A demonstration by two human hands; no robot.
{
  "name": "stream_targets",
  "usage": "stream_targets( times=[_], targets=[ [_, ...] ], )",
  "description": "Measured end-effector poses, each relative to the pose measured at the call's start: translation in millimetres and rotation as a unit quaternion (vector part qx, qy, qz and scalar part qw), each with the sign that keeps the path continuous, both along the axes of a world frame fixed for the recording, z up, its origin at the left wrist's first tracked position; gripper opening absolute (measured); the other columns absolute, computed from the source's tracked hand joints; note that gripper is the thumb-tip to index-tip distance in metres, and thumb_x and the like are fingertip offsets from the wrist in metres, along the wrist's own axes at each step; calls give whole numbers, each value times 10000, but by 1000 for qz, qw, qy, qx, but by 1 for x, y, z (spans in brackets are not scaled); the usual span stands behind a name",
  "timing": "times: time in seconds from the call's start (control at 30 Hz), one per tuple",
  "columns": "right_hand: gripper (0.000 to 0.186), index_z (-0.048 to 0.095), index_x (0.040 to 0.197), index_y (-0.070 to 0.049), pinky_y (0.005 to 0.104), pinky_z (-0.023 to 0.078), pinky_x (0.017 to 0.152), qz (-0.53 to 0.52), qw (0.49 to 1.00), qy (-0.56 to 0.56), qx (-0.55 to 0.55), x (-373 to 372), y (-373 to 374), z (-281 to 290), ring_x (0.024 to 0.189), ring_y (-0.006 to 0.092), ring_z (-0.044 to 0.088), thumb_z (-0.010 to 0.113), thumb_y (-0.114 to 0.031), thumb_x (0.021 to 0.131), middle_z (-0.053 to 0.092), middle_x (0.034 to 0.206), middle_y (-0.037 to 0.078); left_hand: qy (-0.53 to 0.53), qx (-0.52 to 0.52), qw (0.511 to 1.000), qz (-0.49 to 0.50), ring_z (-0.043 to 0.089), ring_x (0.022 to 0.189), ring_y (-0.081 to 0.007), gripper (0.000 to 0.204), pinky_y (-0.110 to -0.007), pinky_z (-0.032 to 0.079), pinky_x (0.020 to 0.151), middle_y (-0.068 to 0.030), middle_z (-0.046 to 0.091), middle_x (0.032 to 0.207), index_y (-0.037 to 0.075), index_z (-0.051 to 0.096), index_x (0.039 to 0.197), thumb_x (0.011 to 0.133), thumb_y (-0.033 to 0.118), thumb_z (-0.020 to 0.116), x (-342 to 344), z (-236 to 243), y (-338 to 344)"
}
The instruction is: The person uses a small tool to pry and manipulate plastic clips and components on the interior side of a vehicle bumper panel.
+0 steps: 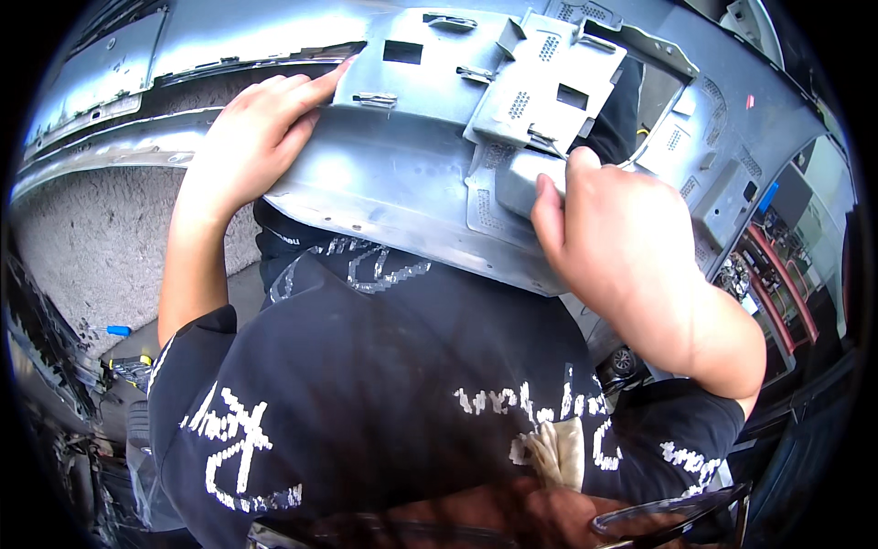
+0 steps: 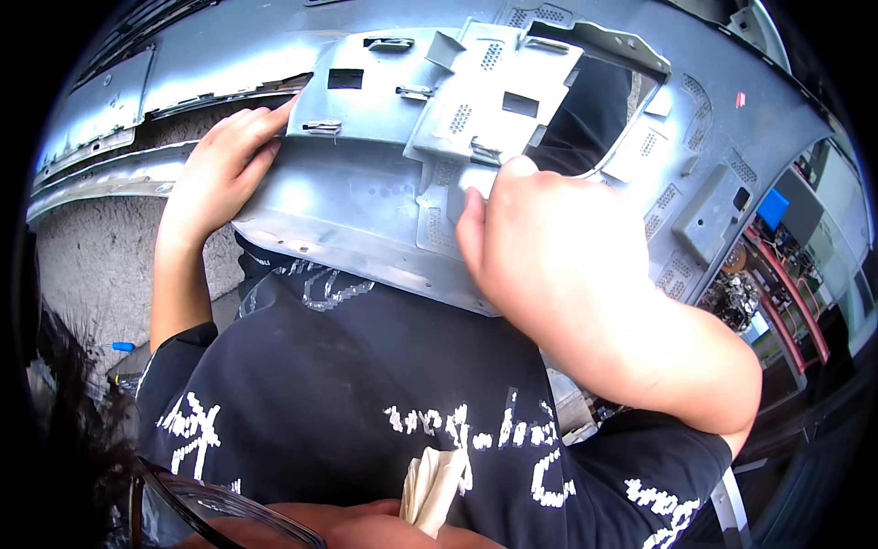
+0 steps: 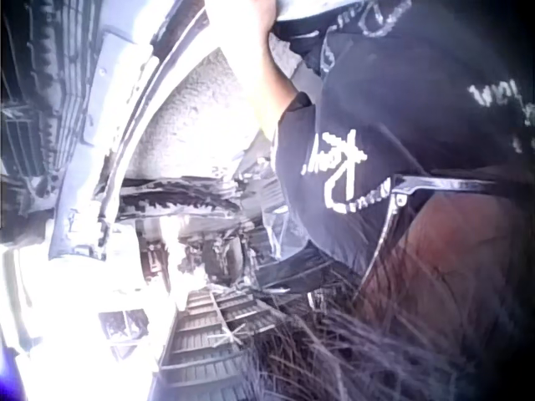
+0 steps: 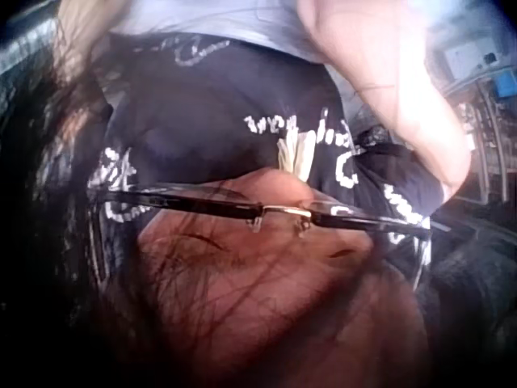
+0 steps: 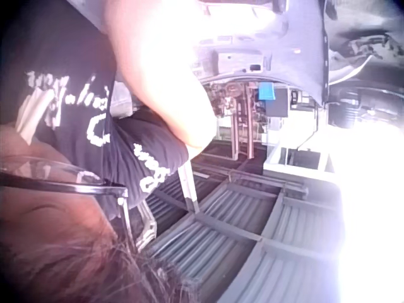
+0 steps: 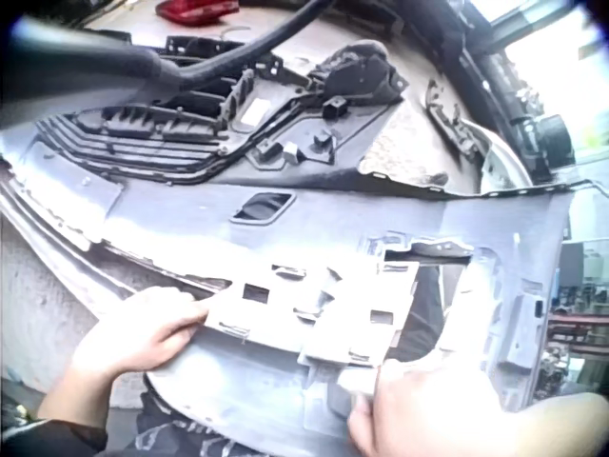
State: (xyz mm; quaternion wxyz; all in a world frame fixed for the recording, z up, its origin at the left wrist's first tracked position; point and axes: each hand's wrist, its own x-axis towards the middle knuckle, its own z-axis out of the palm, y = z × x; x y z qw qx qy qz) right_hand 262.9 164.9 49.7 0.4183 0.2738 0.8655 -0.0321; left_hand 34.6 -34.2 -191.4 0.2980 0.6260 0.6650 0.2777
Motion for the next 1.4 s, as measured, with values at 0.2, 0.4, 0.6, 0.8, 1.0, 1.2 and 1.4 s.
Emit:
stream_targets(
  times=[0.2, 0.4, 0.6, 0.8, 1.0, 1.2, 1.4],
  targets=[
    [696, 722, 925, -31, 362, 567, 510, 172, 977, -19, 123, 13, -42, -12, 608, 185, 736, 730, -718, 1032, 672, 723, 23, -31, -38, 999, -6, 706, 1067, -387, 704, -502, 564, 1076, -147, 688, 1068, 245, 592, 1743, 1065, 74, 677, -2, 8, 4],
    [600, 733, 949, -13, 405, 605, 557, 142, 986, -79, 35, -16, -21, 0, 676, 243, 775, 698, -591, 1104, 729, 779, 73, -29, -47, 998, 0, 705, 1053, -375, 694, -492, 566, 1069, -138, 683, 1045, 241, 594, 1741, 1072, 81, 679, 0, 10, 5],
    [182, 736, 997, -50, 533, 587, 722, 69, 990, -83, -94, -43, 65, 23, 791, 429, 752, 727, -206, 1090, 722, 785, 177, -27, -51, 998, 3, 687, 1046, -366, 684, -488, 567, 1053, -141, 665, 1038, 215, 610, 1724, 1061, 59, 673, 1, 17, 6],
    [142, 747, 1104, -72, 501, 518, 643, 67, 995, 33, -65, -15, 50, 83, 683, 375, 703, 814, -56, 980, 687, 778, 120, -28, -80, 996, -1, 670, 1006, -363, 712, -474, 567, 1010, -133, 652, 1025, 179, 639, 1698, 1003, 44, 713, 0, 20, 11],
    [124, 746, 1172, 24, 455, 573, 729, -149, 961, 91, -214, 31, 107, 43, 802, 416, 757, 699, -5, 1062, 751, 905, 210, -45, -88, 995, 9, 640, 946, -366, 673, -469, 552, 936, -146, 632, 982, 128, 688, 1639, 976, 18, 727, 1, 23, 16],
    [191, 766, 1228, 48, 438, 591, 736, -243, 922, 51, -299, 36, 123, 12, 787, 420, 767, 651, -8, 1086, 749, 896, 230, -42, -101, 994, -6, 644, 946, -377, 635, -461, 545, 924, -158, 659, 1003, 75, 706, 1596, 964, 13, 739, -2, 28, 23],
    [203, 771, 1239, 42, 436, 589, 711, -276, 898, 39, -340, 43, 136, 5, 742, 420, 752, 653, -9, 1081, 734, 862, 238, -45, -190, 981, -15, 717, 1157, -441, 510, -479, 553, 1098, -229, 753, 1215, -22, 738, 1458, 949, -8, 760, -5, 33, 26]
  ],
)
